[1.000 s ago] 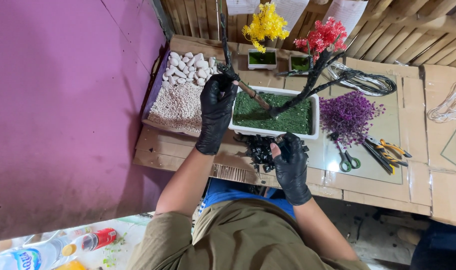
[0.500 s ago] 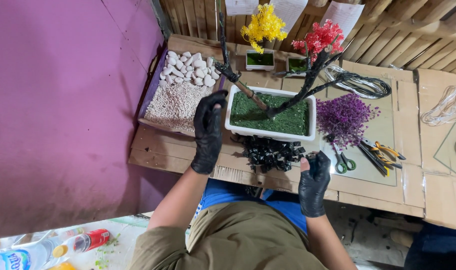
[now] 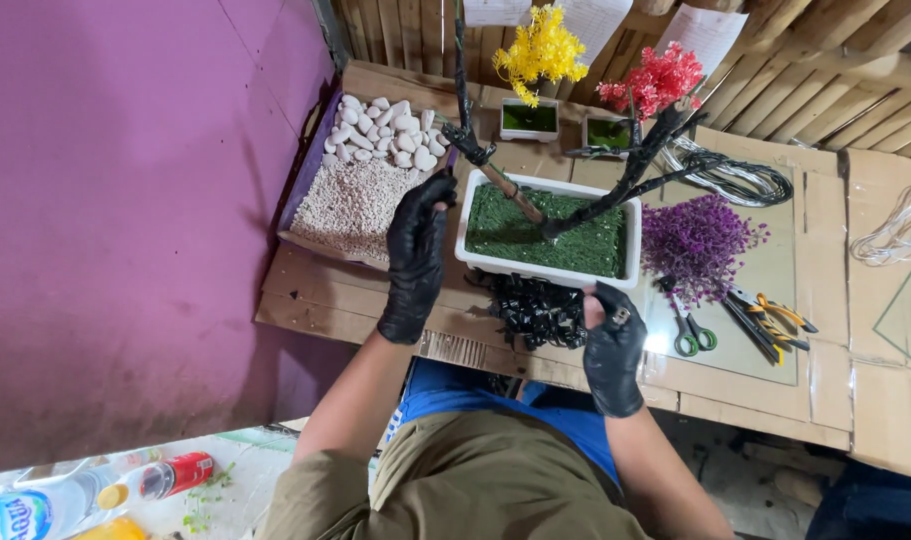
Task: The person, wearing black gloves, assembles an artificial tree by wrapping black tape around the branches and trunk, then securing a small lighting component to the tree branch.
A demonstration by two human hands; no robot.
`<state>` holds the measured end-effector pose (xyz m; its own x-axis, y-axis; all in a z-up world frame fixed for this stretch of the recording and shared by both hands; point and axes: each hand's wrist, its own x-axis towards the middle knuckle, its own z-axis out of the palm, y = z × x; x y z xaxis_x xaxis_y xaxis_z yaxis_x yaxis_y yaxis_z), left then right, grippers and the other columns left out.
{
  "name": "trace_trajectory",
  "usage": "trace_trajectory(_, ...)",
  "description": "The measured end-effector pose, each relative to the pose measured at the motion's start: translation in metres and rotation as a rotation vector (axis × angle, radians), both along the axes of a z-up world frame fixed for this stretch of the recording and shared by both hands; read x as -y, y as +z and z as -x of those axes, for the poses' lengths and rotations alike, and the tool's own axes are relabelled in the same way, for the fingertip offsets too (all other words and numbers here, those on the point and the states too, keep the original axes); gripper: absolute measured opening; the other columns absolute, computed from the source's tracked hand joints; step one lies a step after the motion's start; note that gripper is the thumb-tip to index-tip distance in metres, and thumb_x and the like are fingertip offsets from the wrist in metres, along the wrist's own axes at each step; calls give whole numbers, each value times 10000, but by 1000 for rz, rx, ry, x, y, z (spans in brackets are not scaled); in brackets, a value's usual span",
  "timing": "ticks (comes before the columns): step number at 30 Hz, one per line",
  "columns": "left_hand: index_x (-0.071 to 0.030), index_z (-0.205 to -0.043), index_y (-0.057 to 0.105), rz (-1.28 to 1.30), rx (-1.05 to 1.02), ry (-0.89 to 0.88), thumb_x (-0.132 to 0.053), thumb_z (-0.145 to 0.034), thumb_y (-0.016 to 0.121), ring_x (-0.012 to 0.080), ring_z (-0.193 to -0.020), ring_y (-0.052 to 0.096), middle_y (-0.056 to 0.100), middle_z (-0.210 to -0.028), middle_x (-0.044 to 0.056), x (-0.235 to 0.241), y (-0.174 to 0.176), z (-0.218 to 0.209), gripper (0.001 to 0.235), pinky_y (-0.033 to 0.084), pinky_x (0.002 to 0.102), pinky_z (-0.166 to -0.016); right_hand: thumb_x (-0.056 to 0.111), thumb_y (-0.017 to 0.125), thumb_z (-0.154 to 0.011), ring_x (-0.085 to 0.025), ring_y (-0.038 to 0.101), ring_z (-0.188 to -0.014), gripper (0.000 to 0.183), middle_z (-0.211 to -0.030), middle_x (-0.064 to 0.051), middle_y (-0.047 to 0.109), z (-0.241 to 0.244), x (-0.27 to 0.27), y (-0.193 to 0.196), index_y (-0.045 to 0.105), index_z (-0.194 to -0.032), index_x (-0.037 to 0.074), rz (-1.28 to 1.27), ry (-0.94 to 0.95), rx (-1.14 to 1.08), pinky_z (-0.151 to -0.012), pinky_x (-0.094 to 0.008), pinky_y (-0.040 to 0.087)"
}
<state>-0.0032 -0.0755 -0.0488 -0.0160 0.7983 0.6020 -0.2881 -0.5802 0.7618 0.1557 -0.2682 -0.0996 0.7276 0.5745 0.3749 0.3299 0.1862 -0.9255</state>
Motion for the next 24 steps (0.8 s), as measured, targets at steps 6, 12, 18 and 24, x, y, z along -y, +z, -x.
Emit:
trace_trajectory(6,-94,-1074,758,23,7,-66,-136,-951,749,188,-969,722,739,-985,71,-13,36,-23,131,582,338,-899,251,637,-1035,-234,646,-1186,298,-1202,-152,724,26,-95,86,697,-1260,65,-229,243,138,-1051,-389,444)
trace_trajectory(12,-83,-1059,764,80,53,-132,-88,-922,776,207,-1017,727,744,-1022,85,-21,28,-23,137,571,370,-945,345,713,-995,-138,623,-989,314,-1085,-100,727,39,-138,172,733,-1233,141,8,494,-174,-866,-394,605)
trace_trajectory(18,-89,-1043,758,83,59,-115,-93,-910,792,203,-1011,731,741,-1006,81,-27,18,-31,138,565,368,-946,199,816,-902,-87,579,-580,169,-720,-89,695,35,-149,171,789,-1014,75,55,498,-351,-569,-246,576)
trace_trajectory(24,-100,-1042,761,116,72,-105,-70,-904,803,158,-986,720,740,-993,63,-26,17,-31,147,566,357,-932,161,845,-899,-106,664,-803,139,-779,-92,714,0,-160,127,782,-987,72,57,477,-116,-740,-220,545)
